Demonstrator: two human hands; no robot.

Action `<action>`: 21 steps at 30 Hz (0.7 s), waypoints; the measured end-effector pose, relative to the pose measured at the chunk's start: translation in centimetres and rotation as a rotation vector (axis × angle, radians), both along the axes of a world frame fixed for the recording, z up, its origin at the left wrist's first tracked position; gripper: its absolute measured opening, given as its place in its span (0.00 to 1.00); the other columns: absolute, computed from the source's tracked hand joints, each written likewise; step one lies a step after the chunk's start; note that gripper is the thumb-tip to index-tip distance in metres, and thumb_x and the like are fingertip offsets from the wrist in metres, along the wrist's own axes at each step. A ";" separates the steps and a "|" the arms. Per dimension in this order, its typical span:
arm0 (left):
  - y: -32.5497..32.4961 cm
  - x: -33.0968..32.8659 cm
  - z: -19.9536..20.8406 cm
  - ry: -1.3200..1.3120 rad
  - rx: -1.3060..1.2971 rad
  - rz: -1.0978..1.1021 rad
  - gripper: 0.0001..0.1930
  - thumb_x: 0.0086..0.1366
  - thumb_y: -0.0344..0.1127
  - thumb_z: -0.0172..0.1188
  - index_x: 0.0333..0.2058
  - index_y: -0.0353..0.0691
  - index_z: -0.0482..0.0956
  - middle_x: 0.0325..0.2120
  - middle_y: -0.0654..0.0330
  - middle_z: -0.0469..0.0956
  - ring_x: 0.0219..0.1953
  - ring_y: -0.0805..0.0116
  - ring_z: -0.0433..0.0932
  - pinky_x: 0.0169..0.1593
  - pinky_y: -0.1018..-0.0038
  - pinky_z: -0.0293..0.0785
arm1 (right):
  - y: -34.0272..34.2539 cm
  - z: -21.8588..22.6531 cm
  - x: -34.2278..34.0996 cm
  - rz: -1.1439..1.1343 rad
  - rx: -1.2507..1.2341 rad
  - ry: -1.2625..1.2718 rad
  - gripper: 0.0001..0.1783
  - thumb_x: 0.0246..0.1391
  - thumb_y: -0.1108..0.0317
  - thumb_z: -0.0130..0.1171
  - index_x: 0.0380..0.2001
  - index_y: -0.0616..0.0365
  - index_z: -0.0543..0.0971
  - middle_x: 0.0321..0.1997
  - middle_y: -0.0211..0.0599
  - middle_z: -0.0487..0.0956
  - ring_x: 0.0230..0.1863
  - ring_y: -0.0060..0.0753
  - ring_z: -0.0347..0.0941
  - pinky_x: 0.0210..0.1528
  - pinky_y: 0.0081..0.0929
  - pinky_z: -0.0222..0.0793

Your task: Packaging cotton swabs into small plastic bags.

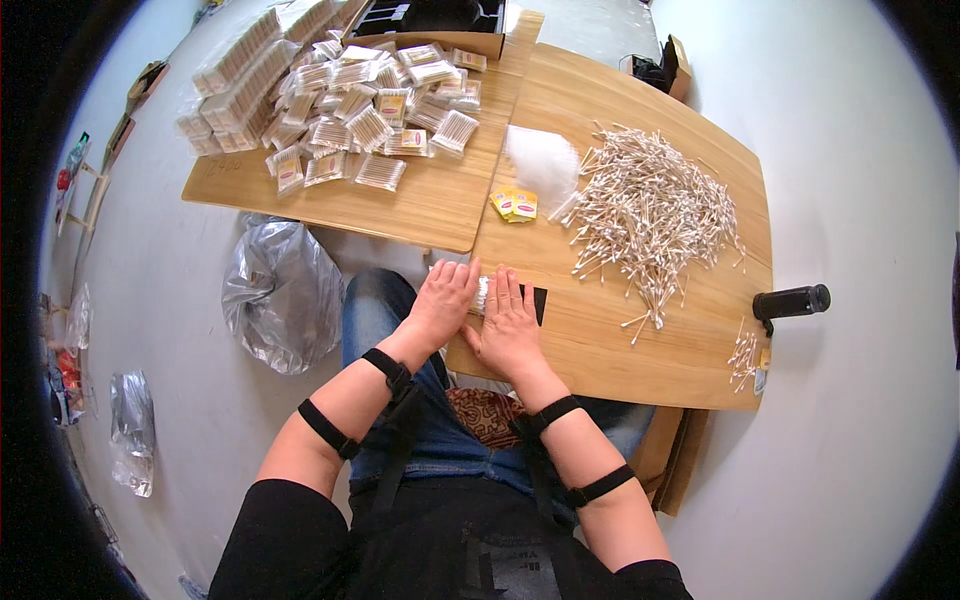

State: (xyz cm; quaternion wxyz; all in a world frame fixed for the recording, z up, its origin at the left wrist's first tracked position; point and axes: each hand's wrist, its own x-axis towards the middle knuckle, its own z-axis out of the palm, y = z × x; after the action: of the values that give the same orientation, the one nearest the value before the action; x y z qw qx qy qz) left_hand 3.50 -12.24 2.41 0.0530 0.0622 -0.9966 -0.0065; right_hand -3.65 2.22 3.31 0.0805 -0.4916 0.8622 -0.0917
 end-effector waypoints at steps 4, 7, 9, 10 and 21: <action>-0.2 0.2 -0.3 0.032 -0.003 -0.015 0.29 0.61 0.33 0.49 0.61 0.30 0.61 0.45 0.53 0.69 0.52 0.58 0.68 0.65 0.62 0.58 | -0.1 -0.2 0.1 0.014 -0.039 0.009 0.51 0.55 0.39 0.51 0.67 0.72 0.53 0.74 0.57 0.49 0.76 0.50 0.39 0.75 0.49 0.30; -0.3 0.7 -0.3 0.088 0.006 -0.025 0.29 0.62 0.33 0.49 0.62 0.32 0.62 0.45 0.54 0.70 0.52 0.58 0.68 0.65 0.61 0.57 | 1.1 -0.6 0.1 -0.009 -0.072 0.000 0.50 0.55 0.41 0.52 0.67 0.71 0.54 0.74 0.57 0.49 0.76 0.50 0.41 0.75 0.51 0.30; -0.6 1.0 -0.3 0.130 0.007 -0.018 0.29 0.62 0.33 0.50 0.62 0.33 0.62 0.45 0.55 0.70 0.51 0.59 0.69 0.66 0.60 0.57 | 2.0 -0.9 0.6 -0.048 -0.073 0.018 0.50 0.55 0.42 0.52 0.67 0.71 0.54 0.74 0.57 0.51 0.76 0.52 0.42 0.74 0.52 0.30; -0.8 1.0 -0.1 0.116 0.047 0.009 0.29 0.62 0.33 0.50 0.62 0.34 0.62 0.44 0.55 0.70 0.51 0.59 0.69 0.66 0.60 0.57 | 2.1 -0.5 0.9 -0.045 -0.068 0.016 0.50 0.55 0.42 0.52 0.67 0.71 0.54 0.74 0.57 0.51 0.76 0.52 0.42 0.74 0.52 0.30; -1.7 0.1 -0.3 0.158 0.055 -0.006 0.28 0.57 0.34 0.51 0.57 0.30 0.67 0.39 0.55 0.73 0.45 0.60 0.71 0.54 0.65 0.65 | -1.1 -0.4 2.2 -0.032 -0.055 0.067 0.49 0.53 0.44 0.56 0.64 0.75 0.58 0.73 0.59 0.52 0.75 0.53 0.43 0.73 0.54 0.34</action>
State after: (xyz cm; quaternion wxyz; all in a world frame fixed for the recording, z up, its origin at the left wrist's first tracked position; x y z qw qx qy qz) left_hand 3.60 -13.91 2.06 0.1299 0.0598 -0.9890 -0.0389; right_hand -1.49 1.16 2.88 0.0368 -0.4826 0.8693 -0.1003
